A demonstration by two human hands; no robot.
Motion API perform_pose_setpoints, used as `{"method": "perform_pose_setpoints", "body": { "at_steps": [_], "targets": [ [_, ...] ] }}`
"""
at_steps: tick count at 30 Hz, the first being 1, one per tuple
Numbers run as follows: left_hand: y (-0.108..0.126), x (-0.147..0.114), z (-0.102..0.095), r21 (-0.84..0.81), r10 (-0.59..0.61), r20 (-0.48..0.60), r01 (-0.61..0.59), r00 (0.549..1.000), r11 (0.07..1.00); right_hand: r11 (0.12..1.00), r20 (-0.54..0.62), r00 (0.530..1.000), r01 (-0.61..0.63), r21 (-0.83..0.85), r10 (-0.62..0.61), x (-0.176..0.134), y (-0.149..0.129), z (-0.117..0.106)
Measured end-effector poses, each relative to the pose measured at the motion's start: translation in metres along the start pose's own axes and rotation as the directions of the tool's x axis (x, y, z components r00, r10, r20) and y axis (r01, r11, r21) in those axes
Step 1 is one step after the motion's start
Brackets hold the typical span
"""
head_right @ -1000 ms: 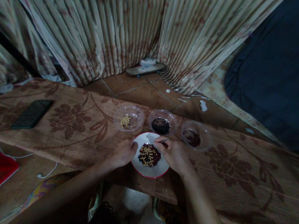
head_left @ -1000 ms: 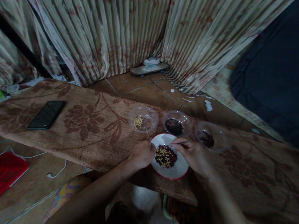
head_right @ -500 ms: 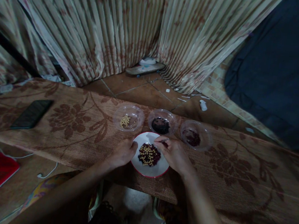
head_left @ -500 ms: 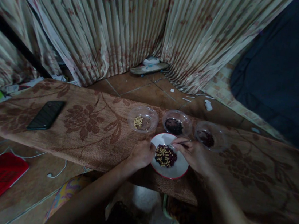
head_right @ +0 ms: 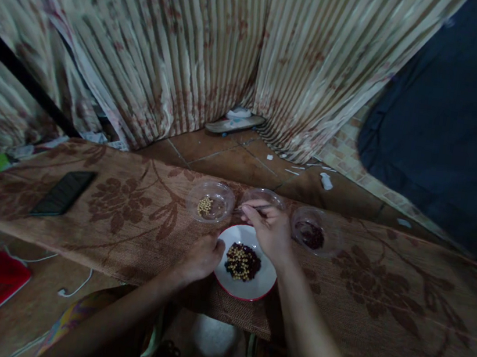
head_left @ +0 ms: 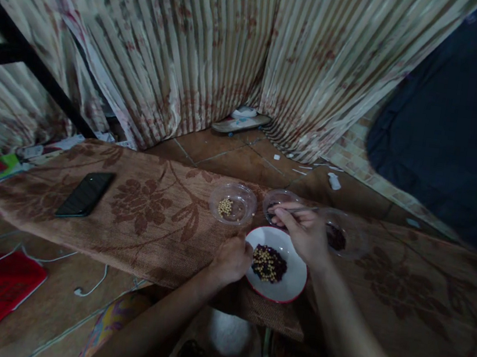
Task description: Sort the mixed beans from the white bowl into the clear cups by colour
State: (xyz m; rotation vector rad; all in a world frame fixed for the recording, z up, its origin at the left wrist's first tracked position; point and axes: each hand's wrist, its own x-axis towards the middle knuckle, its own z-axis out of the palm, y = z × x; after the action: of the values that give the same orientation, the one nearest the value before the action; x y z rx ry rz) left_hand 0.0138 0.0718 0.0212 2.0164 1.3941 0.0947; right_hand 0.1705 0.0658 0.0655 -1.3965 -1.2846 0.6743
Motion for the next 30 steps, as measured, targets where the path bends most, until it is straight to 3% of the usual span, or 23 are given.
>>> {"method": "perform_pose_setpoints", "body": {
  "at_steps": [5, 8, 11, 14, 18, 25, 30],
  "targets": [
    [-0.001, 0.001, 0.002, -0.018, 0.041, -0.042, -0.042, 0.998, 0.999, 0.996, -0.017, 0.997, 0.071, 0.056, -0.071, 0.015, -0.006, 0.018],
    [-0.002, 0.001, 0.003, -0.021, 0.035, -0.031, -0.036, 0.999, 0.999, 0.999, -0.066, 0.996, 0.051, -0.007, -0.051, 0.002, -0.006, 0.003],
    [-0.003, 0.002, 0.003, -0.014, 0.038, -0.028, -0.038, 0.999, 0.999, 0.997, -0.109, 0.993, -0.050, -0.053, 0.044, -0.021, -0.001, -0.021],
    [-0.004, 0.002, 0.003, -0.013, 0.061, -0.035, -0.061, 0.998, 0.998, 0.989, -0.061, 0.992, -0.119, -0.091, 0.114, -0.040, 0.011, -0.043],
    [-0.004, 0.002, 0.004, -0.007, 0.054, -0.038, -0.055, 0.998, 0.998, 0.973, 0.094, 0.990, -0.083, -0.214, 0.105, -0.049, 0.023, -0.056],
    [-0.002, 0.003, 0.004, 0.003, 0.038, -0.029, -0.037, 0.999, 0.999, 0.937, 0.217, 0.971, -0.018, -0.348, 0.099, -0.052, 0.030, -0.052],
    [0.001, 0.001, 0.000, -0.001, 0.028, -0.017, -0.028, 0.999, 1.000, 0.920, 0.244, 0.965, 0.007, -0.391, 0.097, -0.053, 0.031, -0.049]
  ]
}}
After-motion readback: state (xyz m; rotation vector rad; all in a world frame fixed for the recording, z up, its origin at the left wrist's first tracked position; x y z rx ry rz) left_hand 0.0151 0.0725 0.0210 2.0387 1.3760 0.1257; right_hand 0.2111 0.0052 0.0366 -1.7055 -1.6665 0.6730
